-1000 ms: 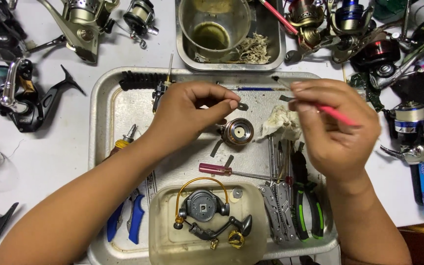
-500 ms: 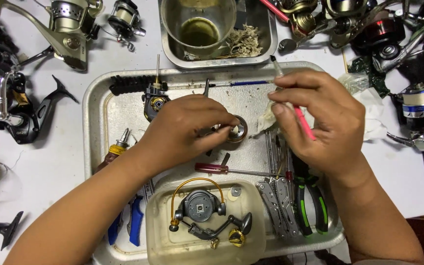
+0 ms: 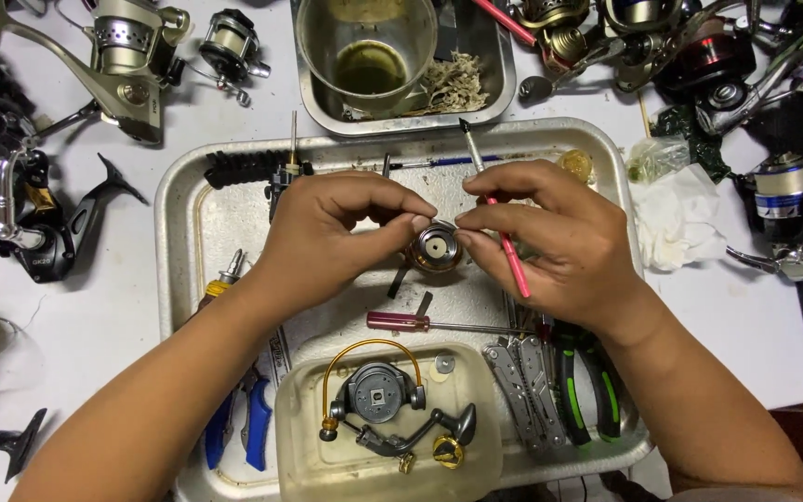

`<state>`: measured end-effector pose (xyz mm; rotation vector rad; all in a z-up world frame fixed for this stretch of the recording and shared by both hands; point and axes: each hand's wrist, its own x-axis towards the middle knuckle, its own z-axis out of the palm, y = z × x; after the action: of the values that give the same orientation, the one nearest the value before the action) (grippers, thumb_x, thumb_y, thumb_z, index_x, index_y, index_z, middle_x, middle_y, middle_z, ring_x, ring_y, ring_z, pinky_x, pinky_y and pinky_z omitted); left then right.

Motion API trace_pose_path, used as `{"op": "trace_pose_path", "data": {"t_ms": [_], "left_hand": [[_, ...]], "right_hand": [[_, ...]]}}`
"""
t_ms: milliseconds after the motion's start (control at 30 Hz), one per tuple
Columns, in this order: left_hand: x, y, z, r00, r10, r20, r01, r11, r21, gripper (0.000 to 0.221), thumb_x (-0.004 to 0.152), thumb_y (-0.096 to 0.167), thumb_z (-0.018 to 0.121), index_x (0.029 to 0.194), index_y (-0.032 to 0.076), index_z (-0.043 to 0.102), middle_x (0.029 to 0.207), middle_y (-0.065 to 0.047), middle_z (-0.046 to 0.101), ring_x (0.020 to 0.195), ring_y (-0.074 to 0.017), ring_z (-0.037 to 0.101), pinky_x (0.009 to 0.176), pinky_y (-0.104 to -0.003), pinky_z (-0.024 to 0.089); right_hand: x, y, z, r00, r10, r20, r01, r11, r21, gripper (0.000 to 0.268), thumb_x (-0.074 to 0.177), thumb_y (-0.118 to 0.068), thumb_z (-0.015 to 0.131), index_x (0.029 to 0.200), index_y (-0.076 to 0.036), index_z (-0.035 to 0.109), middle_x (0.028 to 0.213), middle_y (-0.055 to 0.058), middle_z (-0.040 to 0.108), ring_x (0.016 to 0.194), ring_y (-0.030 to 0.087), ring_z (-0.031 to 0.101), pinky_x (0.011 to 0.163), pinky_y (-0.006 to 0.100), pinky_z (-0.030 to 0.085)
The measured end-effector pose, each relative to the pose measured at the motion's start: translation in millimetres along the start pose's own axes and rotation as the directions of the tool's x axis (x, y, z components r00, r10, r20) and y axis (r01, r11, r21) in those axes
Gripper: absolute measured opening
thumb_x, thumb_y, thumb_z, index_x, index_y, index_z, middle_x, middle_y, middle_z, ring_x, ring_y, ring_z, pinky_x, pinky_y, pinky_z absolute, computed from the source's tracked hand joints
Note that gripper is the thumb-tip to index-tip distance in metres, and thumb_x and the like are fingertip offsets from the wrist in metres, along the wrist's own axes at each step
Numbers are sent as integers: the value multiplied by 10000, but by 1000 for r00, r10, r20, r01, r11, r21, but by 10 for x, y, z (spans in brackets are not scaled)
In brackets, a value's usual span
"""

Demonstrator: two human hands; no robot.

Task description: Disassembling, cleaning, and reassembling the internal components of a fishing reel on a metal tray using various tools.

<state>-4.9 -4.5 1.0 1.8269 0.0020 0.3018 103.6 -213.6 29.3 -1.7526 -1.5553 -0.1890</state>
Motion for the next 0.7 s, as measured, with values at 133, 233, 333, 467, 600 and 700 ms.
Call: {"op": "trace_pose_path", "data": {"t_ms": [133, 233, 333, 467, 600, 700], "left_hand": [[-4, 14, -4, 1000, -20, 10, 21, 999, -46, 82, 903, 110, 772, 980, 121, 799, 921, -20, 803, 822, -75, 726, 715, -200, 574], [4, 17, -7, 999, -35, 31, 36, 998, -54, 99, 905, 102, 762, 994, 121, 800, 934, -25, 807, 832, -80, 741, 720, -195, 588], [18, 10, -7, 996, -58, 61, 63, 995, -73, 113, 904, 116, 762, 1012, 115, 795, 949, -37, 805, 825, -86, 750, 708, -188, 608], [36, 72, -57, 988, -131, 86, 131, 991, -6, 269, 930, 224, 716, 1198, 195, 727, 1172, 10, 756, 916, -76, 673, 759, -218, 533], [50, -14, -60, 999, -20, 41, 18, 999, 51, 202, 975, 212, 661, 1160, 173, 733, 1132, 10, 758, 944, -95, 686, 789, -239, 522], [62, -53, -36, 997, 74, 14, -75, 993, 92, 181, 980, 169, 659, 1145, 156, 735, 1116, -3, 762, 975, -125, 694, 805, -254, 517]], "right_hand": [[-3, 13, 14, 999, -33, -21, 33, 999, -5, 101, 929, -8, 739, 984, 78, 743, 1072, 275, 684, 955, 350, 709, 818, 390, 590], [-9, 4, 10, 999, -43, -21, 42, 999, -14, 101, 937, -25, 717, 968, 68, 741, 1057, 271, 693, 953, 355, 711, 814, 401, 578], [-7, -2, 4, 999, -43, -11, 43, 998, -39, 111, 944, -47, 710, 946, 60, 739, 1046, 263, 700, 950, 357, 713, 824, 413, 573], [0, -18, -32, 996, -57, 64, 63, 993, -100, 93, 948, -26, 714, 926, 65, 710, 1054, 246, 689, 949, 378, 696, 835, 454, 556], [-19, 14, 1, 965, -149, 215, 193, 961, -197, 89, 911, 47, 763, 925, 70, 677, 1043, 248, 674, 854, 344, 671, 704, 399, 568], [7, -39, 25, 931, -201, 306, 299, 899, -319, 128, 956, 15, 742, 938, 115, 664, 1067, 237, 688, 849, 348, 655, 659, 433, 606]]}}
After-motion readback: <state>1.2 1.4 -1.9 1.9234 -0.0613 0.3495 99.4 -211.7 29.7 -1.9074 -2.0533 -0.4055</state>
